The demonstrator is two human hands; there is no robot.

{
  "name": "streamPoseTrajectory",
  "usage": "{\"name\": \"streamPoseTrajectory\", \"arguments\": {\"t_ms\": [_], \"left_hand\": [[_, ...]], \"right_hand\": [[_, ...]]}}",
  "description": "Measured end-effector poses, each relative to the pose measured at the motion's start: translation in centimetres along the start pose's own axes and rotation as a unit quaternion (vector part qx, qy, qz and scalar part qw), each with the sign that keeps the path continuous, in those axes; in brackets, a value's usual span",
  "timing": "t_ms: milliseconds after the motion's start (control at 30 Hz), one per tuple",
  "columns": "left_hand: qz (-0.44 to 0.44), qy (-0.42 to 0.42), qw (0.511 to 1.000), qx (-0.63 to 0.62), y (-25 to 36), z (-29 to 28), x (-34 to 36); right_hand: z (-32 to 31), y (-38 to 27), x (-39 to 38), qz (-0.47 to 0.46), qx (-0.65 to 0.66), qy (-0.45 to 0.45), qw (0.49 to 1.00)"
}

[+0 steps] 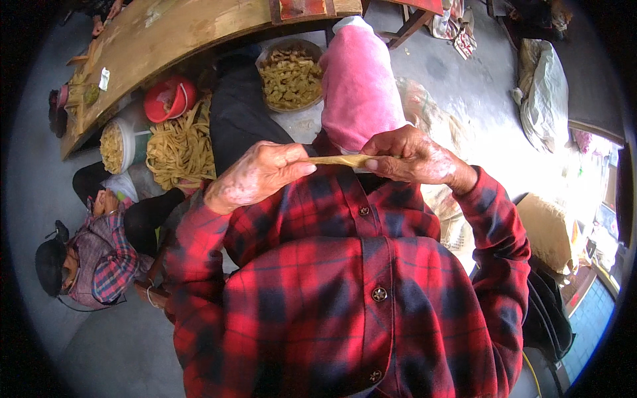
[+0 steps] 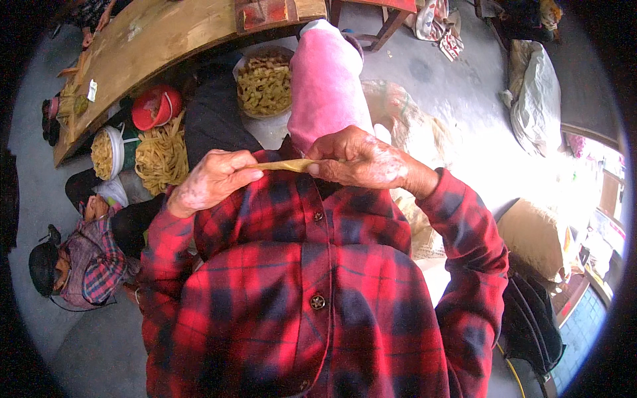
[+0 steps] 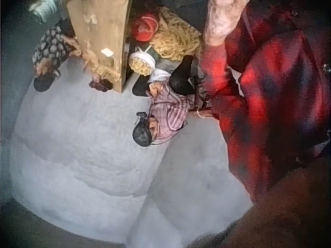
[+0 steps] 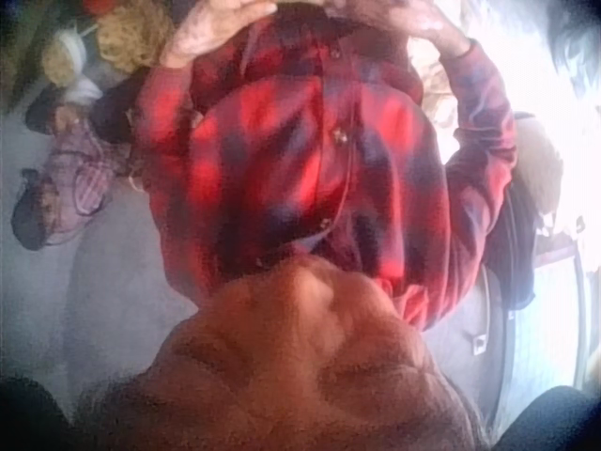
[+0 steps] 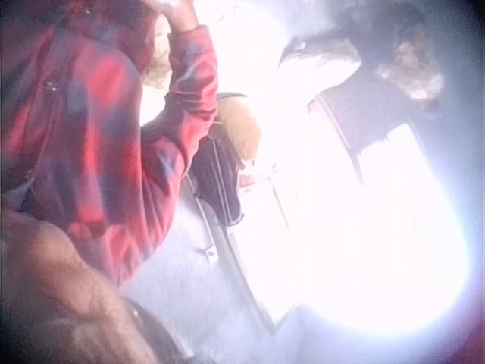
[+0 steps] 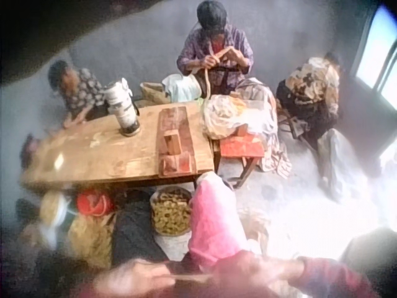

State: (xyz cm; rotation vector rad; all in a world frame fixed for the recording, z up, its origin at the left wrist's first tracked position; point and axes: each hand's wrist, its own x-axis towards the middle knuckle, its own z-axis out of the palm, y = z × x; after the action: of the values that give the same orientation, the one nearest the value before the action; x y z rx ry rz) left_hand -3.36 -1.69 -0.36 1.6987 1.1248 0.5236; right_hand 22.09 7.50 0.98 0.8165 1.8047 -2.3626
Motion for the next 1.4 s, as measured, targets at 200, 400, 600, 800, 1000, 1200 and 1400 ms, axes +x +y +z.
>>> {"name": "streamPoseTrajectory", "arguments": {"t_ms": [200,400,600,800,1000,1200,1400], "left_hand": [[-0.052,0.102,0.939,-0.324,1.2,-1.3,-2.2],[0.047,0.231,0.753,-0.614,2.6,0.9,-0.1],[0.08,0.277,0.957,-0.015,1.3,3.2,2.8],[0.098,0.234,0.938,0.237,1.9,3.3,2.4],[0.17,0.228,0.908,0.307,2.1,3.2,2.3],[0.239,0.243,0.884,0.319,1.5,3.1,2.4],[0.183,0.336,0.896,0.223,1.8,2.9,2.0]], "right_hand": [[2.0,-0.8,1.6,-0.083,-0.047,0.051,0.994],[3.8,0.0,5.5,-0.315,-0.184,0.261,0.894],[3.9,1.7,5.7,-0.264,-0.064,0.221,0.937],[3.1,1.2,4.1,-0.17,0.034,0.121,0.977],[3.1,2.1,3.9,-0.16,0.057,0.099,0.98],[3.3,2.5,4.0,-0.131,0.059,0.139,0.98],[2.8,3.2,5.3,-0.443,-0.302,0.308,0.786]]}}
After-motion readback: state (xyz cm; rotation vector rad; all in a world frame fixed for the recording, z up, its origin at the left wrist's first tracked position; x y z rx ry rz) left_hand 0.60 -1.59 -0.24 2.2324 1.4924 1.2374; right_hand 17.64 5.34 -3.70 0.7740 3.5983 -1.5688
